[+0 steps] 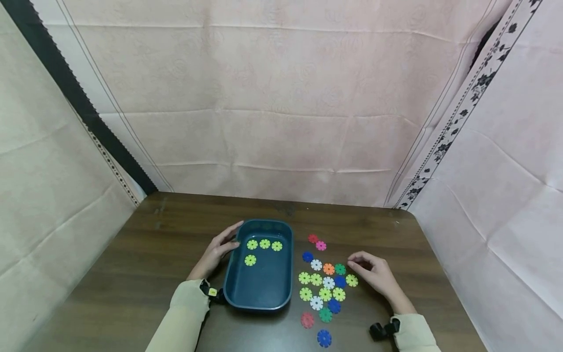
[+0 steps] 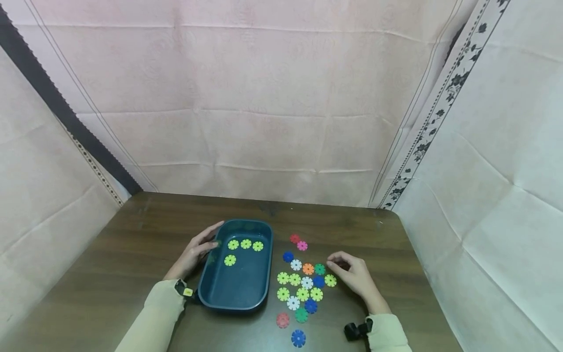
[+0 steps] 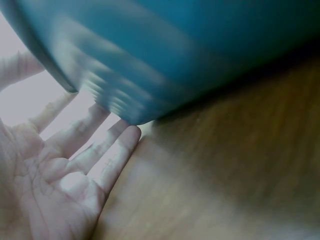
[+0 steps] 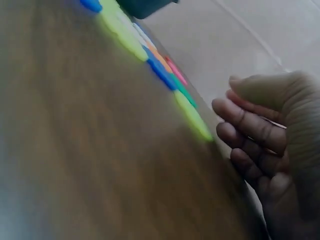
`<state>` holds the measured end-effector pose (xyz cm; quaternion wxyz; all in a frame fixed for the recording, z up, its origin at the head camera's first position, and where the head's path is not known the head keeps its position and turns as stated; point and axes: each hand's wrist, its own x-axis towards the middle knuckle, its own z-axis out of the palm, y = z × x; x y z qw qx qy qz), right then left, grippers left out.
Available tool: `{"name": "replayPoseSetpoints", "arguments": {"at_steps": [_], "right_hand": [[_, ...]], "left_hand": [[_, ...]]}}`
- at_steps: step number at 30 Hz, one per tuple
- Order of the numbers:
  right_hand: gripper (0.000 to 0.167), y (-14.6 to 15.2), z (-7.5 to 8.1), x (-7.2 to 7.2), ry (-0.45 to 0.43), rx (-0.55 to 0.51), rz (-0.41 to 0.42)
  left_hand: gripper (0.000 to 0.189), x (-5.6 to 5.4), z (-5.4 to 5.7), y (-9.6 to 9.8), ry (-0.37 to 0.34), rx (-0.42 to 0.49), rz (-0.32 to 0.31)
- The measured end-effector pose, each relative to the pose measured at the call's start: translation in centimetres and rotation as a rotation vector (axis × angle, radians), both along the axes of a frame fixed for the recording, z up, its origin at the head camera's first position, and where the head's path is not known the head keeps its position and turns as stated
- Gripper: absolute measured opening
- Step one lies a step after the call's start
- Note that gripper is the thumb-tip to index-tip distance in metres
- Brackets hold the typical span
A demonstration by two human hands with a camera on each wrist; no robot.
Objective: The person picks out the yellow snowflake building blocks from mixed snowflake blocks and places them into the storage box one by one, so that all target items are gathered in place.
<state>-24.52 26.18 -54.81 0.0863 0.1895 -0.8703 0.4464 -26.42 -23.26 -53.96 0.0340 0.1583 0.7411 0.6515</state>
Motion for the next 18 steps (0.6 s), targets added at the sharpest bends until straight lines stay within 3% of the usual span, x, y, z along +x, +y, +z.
{"name": "replayPoseSetpoints", "arguments": {"at_steps": [2,7,14,18], "right_hand": [[0.009,0.8,-0.3,0.5,0.009,0.034,-0.012],[0.013,2.1,-0.6,1.4,0.074,0.095,0.048],[0.022,2.2,-0.7,1.4,0.115,0.177,0.15],[0.025,2.1,-0.8,1.4,0.104,0.195,0.162]], "left_hand": [[0.055,0.0,0.0,0.0,-0.001,-0.001,0.001],[0.056,0.0,0.0,0.1,-0.006,-0.004,0.0],[0.056,0.1,0.1,0.1,0.0,-0.005,0.012],[0.056,0.1,0.0,0.0,0.003,-0.014,0.01]]}}
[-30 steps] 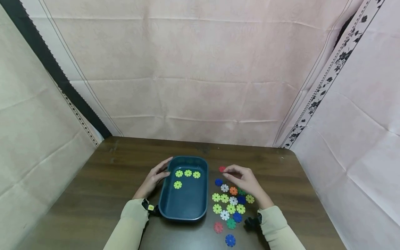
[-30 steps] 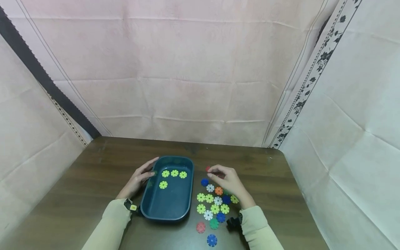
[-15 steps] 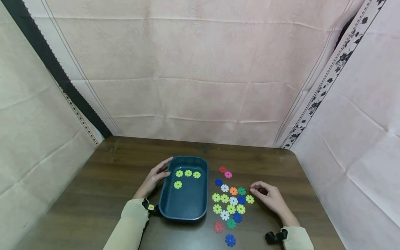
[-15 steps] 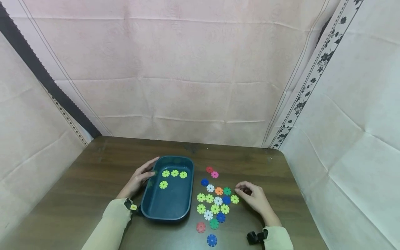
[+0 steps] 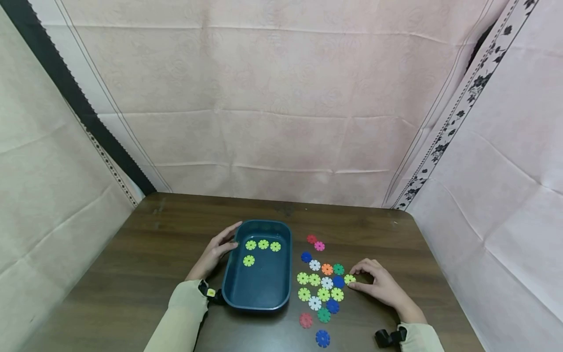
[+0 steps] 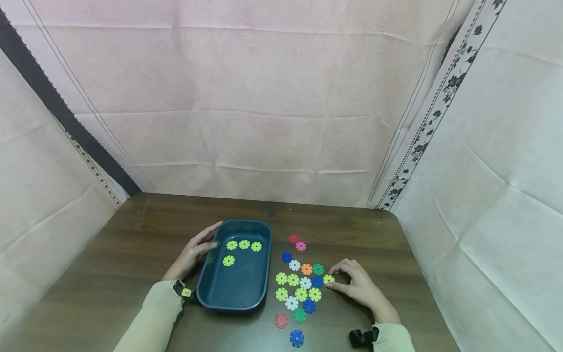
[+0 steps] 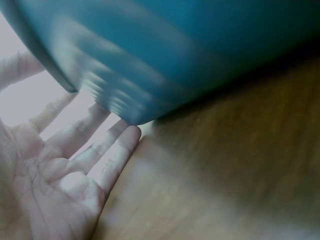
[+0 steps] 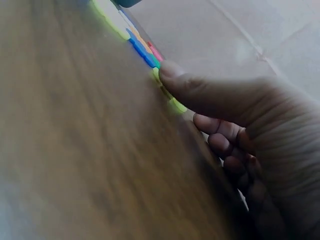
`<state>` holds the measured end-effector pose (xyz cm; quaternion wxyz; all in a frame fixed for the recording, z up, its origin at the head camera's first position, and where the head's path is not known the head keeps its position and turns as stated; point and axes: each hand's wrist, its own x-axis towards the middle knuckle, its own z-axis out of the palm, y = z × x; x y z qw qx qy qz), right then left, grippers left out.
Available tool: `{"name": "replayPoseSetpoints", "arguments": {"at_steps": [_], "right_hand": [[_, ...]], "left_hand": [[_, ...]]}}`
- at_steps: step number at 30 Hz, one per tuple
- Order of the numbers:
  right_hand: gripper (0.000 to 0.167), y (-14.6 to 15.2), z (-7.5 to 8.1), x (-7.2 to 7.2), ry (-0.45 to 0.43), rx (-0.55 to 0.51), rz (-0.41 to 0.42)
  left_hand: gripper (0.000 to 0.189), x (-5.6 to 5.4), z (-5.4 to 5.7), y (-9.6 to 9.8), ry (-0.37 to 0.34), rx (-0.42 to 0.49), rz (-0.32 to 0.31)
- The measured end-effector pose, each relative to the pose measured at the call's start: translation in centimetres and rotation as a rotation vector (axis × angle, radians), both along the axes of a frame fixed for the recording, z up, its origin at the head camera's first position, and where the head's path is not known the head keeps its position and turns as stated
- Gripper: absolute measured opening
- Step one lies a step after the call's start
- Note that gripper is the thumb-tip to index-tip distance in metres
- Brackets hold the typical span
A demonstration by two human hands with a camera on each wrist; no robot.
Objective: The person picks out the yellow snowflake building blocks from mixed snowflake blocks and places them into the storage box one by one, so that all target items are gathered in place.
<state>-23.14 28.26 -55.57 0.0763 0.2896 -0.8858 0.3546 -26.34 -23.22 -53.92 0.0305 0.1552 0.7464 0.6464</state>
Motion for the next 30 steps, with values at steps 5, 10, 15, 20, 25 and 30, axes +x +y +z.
{"name": "replayPoseSetpoints", "arguments": {"at_steps": [5,10,15,20,25,30], "right_hand": [[0.025,-0.17,0.17,0.08,-0.003,-0.002,-0.004],[0.025,-0.24,0.31,0.14,-0.016,0.004,-0.015],[0.025,-0.2,0.29,0.17,-0.061,-0.018,-0.044],[0.023,-0.12,0.19,-0.01,-0.128,-0.053,-0.101],[0.02,-0.19,0.35,-0.01,-0.167,-0.078,-0.148],[0.02,-0.27,0.24,0.08,-0.155,-0.102,-0.17]], "left_hand": [[0.056,0.04,0.01,0.02,-0.005,0.003,-0.003],[0.056,0.01,0.08,0.09,-0.013,-0.002,0.003],[0.056,-0.03,0.09,0.11,-0.021,-0.007,0.01],[0.056,-0.07,0.15,0.08,-0.024,-0.003,0.011],[0.056,-0.14,0.13,0.05,-0.02,-0.006,0.015],[0.056,-0.14,-0.1,-0.03,-0.016,-0.009,0.015]]}}
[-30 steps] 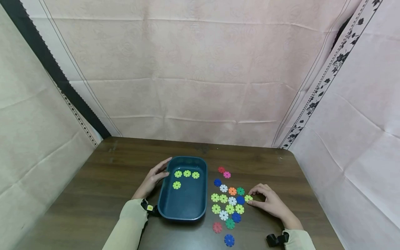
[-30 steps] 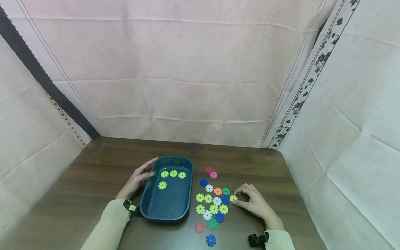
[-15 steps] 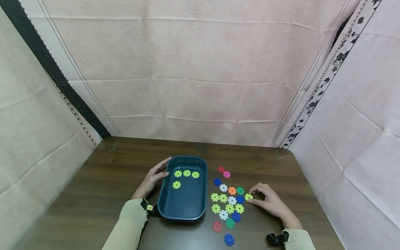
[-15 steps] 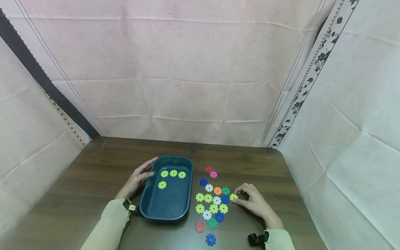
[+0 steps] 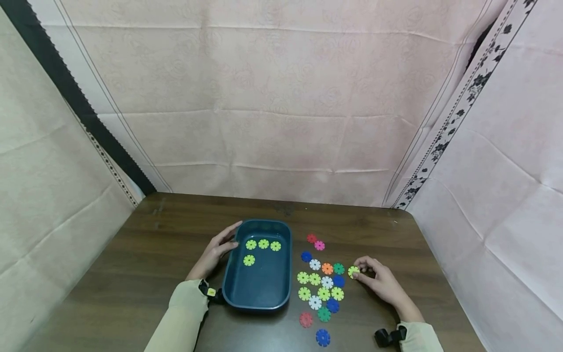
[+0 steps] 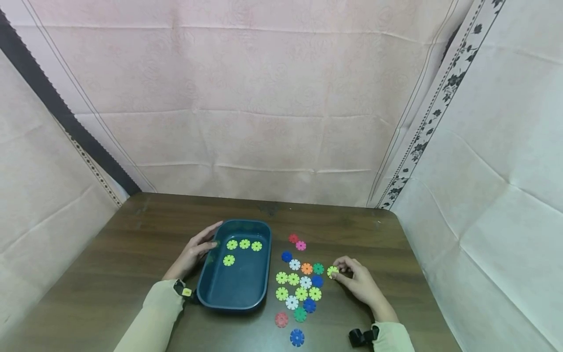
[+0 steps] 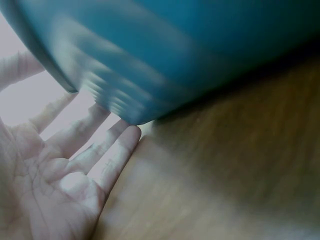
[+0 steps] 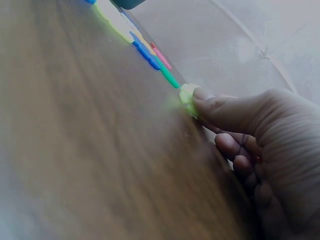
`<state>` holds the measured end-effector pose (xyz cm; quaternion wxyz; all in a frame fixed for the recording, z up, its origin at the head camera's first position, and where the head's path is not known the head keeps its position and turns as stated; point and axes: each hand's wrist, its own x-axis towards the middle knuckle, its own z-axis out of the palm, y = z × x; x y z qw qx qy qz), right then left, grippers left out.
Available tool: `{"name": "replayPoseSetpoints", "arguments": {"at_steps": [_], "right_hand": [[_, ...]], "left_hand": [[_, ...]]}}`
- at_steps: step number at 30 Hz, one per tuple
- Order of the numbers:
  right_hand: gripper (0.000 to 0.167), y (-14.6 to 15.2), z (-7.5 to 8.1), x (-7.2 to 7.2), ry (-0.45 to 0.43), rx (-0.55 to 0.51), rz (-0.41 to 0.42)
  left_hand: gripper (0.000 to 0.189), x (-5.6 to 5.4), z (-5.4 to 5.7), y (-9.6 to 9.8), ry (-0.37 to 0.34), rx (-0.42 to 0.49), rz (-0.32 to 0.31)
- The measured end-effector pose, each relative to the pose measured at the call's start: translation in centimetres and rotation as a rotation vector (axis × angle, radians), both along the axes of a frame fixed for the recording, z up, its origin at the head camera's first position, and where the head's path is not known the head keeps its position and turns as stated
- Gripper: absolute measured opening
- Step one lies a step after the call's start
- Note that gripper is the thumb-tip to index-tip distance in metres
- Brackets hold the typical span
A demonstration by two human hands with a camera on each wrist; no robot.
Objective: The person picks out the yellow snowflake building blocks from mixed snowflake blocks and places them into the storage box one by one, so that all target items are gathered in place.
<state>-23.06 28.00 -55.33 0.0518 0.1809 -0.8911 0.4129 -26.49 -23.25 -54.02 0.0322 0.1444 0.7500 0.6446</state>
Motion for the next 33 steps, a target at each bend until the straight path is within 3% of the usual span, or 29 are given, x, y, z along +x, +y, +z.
{"name": "replayPoseSetpoints", "arguments": {"at_steps": [22,28,33], "right_hand": [[0.015,-0.2,0.0,0.1,-0.005,-0.025,-0.04],[0.015,-0.9,0.4,0.0,-0.06,-0.131,-0.055],[0.015,-2.6,1.4,-0.6,-0.05,-0.197,0.034]], "left_hand": [[0.055,0.1,0.1,-0.1,0.011,-0.005,-0.004],[0.056,0.0,0.1,0.0,0.009,0.005,-0.005],[0.056,0.1,0.0,0.1,0.015,0.011,-0.008]]}}
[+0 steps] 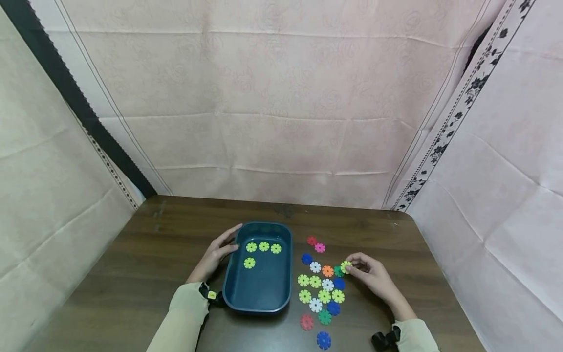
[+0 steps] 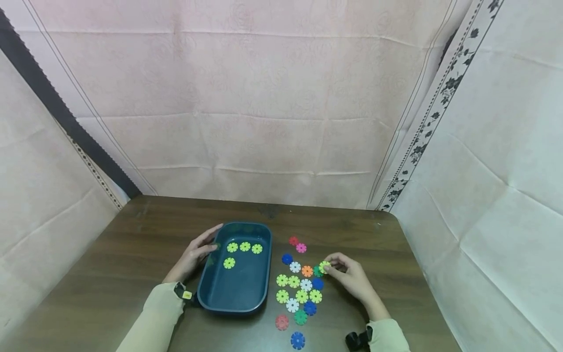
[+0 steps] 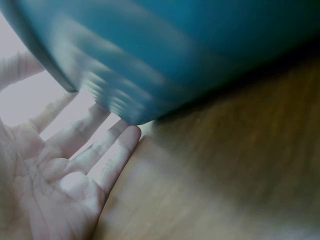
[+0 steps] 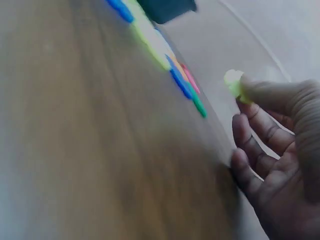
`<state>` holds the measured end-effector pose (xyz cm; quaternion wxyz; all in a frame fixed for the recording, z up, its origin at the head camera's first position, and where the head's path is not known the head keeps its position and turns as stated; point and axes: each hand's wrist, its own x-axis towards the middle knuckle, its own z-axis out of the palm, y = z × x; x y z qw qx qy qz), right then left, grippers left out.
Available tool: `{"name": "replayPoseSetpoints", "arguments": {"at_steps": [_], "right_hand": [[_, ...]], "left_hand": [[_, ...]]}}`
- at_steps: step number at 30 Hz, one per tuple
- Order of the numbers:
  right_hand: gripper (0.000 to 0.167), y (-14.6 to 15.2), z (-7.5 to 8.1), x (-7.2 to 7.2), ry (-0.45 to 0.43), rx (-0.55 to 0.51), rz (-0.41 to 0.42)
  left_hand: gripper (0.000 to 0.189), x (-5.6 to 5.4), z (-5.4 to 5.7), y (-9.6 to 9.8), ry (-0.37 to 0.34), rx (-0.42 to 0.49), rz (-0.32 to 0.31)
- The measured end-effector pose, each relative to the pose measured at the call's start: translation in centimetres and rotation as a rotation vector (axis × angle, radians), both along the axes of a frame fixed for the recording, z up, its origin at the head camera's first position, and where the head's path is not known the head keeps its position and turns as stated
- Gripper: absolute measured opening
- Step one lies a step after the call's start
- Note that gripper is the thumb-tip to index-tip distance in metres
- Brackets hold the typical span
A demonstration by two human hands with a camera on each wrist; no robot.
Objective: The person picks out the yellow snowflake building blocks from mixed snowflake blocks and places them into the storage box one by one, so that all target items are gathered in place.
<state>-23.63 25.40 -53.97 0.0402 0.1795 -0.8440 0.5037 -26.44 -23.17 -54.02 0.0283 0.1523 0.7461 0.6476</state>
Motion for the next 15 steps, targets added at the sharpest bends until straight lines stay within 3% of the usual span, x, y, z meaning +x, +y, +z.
{"name": "replayPoseSetpoints", "arguments": {"at_steps": [11,15], "right_hand": [[0.016,-9.3,4.9,-2.6,0.068,0.012,0.357],[0.016,-13.5,6.6,-3.6,0.115,0.066,0.493]], "left_hand": [[0.055,0.3,-0.2,0.0,-0.025,0.004,0.001],[0.055,0.2,0.0,0.0,-0.018,0.008,-0.002]]}}
